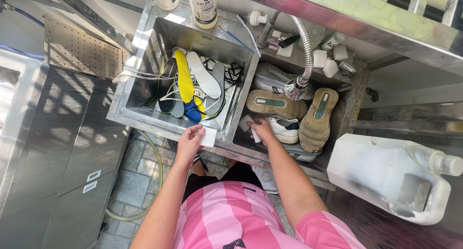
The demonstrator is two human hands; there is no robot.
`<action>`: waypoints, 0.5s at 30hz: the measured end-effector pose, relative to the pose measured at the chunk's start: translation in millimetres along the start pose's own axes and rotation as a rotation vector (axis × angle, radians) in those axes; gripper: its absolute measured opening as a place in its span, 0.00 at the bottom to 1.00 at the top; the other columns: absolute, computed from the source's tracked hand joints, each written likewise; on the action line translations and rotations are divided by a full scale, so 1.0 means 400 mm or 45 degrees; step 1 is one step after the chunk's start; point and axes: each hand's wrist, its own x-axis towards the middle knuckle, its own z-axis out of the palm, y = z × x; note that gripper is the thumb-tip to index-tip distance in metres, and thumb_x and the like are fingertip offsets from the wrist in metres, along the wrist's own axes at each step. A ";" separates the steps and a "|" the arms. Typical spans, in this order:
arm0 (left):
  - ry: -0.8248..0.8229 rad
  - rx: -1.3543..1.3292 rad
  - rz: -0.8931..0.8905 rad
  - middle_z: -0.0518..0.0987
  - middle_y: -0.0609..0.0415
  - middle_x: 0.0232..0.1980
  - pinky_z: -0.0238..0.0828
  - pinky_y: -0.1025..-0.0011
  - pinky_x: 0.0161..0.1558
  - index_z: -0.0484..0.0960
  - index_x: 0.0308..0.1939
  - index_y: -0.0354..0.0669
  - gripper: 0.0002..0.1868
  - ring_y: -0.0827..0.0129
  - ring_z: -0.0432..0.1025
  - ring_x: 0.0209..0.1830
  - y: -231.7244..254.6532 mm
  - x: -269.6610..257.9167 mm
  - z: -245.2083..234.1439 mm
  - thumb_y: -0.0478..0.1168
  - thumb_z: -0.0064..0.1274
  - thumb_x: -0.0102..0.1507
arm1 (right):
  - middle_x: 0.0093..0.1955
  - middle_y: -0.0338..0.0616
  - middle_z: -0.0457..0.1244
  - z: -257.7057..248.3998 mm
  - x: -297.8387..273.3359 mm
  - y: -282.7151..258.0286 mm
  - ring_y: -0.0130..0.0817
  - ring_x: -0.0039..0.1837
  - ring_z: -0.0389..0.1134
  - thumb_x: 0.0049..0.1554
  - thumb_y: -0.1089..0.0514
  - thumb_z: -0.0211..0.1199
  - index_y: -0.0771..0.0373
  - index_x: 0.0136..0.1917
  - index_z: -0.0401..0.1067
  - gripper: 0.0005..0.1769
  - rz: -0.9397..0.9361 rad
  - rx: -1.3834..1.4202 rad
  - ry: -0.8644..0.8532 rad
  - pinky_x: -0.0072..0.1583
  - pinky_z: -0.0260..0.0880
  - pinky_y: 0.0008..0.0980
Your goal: The person cleans a white sneaker in a sink using a sponge, then moves to a shoe washing machine to scrub the sole with a small brush and rinse it with a spray nozzle. The person handles the shoe and cleaning tools throughout the process.
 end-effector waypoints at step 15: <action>0.039 -0.022 0.011 0.84 0.58 0.48 0.71 0.73 0.41 0.79 0.57 0.42 0.20 0.75 0.76 0.44 -0.002 -0.013 -0.036 0.47 0.58 0.65 | 0.58 0.62 0.67 0.082 0.014 -0.039 0.54 0.60 0.68 0.54 0.35 0.67 0.67 0.61 0.71 0.36 -0.289 -0.712 0.295 0.61 0.66 0.46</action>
